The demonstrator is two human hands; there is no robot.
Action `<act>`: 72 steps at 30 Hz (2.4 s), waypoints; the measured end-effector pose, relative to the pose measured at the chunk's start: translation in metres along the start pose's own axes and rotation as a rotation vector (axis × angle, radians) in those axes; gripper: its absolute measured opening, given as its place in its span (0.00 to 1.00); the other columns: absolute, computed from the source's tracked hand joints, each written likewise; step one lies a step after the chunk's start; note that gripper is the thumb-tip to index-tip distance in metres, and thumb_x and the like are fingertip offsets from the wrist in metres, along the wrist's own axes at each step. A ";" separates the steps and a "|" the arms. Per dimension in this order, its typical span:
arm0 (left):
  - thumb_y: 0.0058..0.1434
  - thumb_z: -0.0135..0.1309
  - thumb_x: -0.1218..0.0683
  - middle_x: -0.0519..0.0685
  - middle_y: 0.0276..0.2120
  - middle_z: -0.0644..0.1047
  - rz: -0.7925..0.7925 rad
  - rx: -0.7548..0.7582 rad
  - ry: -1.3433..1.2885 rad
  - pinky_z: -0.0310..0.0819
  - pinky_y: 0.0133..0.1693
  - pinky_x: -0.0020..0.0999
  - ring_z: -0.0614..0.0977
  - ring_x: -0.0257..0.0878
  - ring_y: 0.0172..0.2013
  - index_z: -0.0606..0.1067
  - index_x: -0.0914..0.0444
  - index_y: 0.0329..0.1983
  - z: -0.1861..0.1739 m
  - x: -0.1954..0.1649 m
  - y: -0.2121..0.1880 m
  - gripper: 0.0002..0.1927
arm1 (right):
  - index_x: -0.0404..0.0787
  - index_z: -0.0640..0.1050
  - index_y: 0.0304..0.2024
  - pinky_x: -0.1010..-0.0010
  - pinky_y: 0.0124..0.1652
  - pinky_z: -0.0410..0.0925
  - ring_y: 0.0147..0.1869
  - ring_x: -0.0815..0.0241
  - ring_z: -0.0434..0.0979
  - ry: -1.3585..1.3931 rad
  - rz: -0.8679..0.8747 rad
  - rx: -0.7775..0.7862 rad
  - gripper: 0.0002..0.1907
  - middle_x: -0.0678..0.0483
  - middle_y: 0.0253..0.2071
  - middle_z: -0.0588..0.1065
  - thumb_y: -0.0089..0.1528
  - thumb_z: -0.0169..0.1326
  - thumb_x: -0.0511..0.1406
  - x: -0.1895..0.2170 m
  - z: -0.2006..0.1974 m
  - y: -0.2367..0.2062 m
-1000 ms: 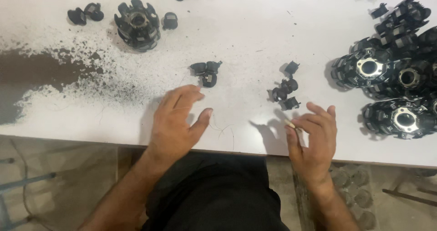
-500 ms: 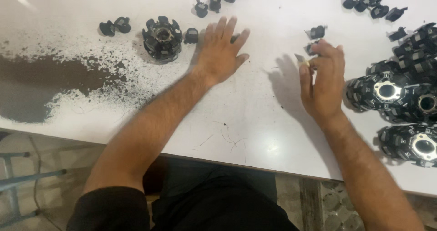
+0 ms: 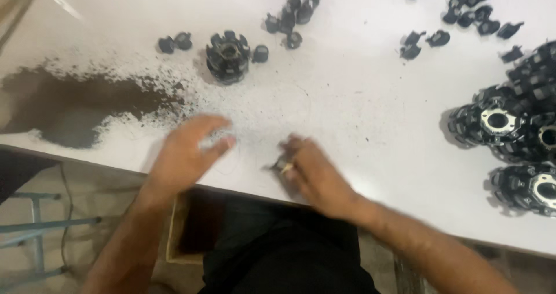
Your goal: The person sits at a white workbench assembling omni wheels, fitting black rollers into the slots of wheel hubs one at a time and using a small blade to press or trim each roller into place, then setting finished hubs aside with a growing pile of completed wheels.
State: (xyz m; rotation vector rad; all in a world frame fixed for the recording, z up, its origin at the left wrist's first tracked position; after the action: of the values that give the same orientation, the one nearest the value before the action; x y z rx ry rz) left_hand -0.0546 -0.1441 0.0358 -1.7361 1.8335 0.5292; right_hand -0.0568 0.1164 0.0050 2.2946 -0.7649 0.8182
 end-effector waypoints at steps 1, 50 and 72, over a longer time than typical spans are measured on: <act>0.68 0.54 0.40 0.55 0.64 0.75 0.140 -0.273 0.003 0.68 0.65 0.48 0.76 0.49 0.64 0.74 0.61 0.63 -0.022 -0.003 0.020 0.27 | 0.39 0.71 0.50 0.47 0.76 0.53 0.72 0.45 0.70 0.095 -0.055 0.084 0.08 0.45 0.61 0.73 0.71 0.49 0.35 0.017 0.018 -0.002; 0.56 0.64 0.58 0.59 0.59 0.69 0.401 -0.207 -0.169 0.73 0.57 0.48 0.72 0.58 0.61 0.75 0.65 0.44 0.124 -0.095 -0.024 0.14 | 0.39 0.71 0.48 0.50 0.71 0.64 0.55 0.53 0.82 0.024 0.296 -0.577 0.12 0.51 0.46 0.80 0.64 0.57 0.28 0.000 -0.005 -0.094; 0.57 0.64 0.61 0.55 0.58 0.71 0.517 -0.275 -0.242 0.71 0.64 0.52 0.71 0.59 0.65 0.75 0.63 0.39 0.136 -0.080 -0.024 0.10 | 0.38 0.77 0.41 0.51 0.63 0.73 0.46 0.50 0.81 -0.296 0.225 -0.508 0.12 0.51 0.38 0.78 0.57 0.64 0.27 0.017 -0.009 -0.076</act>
State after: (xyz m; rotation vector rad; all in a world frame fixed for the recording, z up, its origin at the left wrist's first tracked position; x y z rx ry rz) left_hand -0.0133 0.0009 -0.0159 -1.2669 2.0982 1.1886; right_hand 0.0015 0.1676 -0.0021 1.9050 -1.2226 0.3191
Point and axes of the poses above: each hand's wrist, its own y-axis towards the middle knuckle, its own z-axis out of the palm, x = y × z, the point moved 3 cm from there along y, towards the middle knuckle
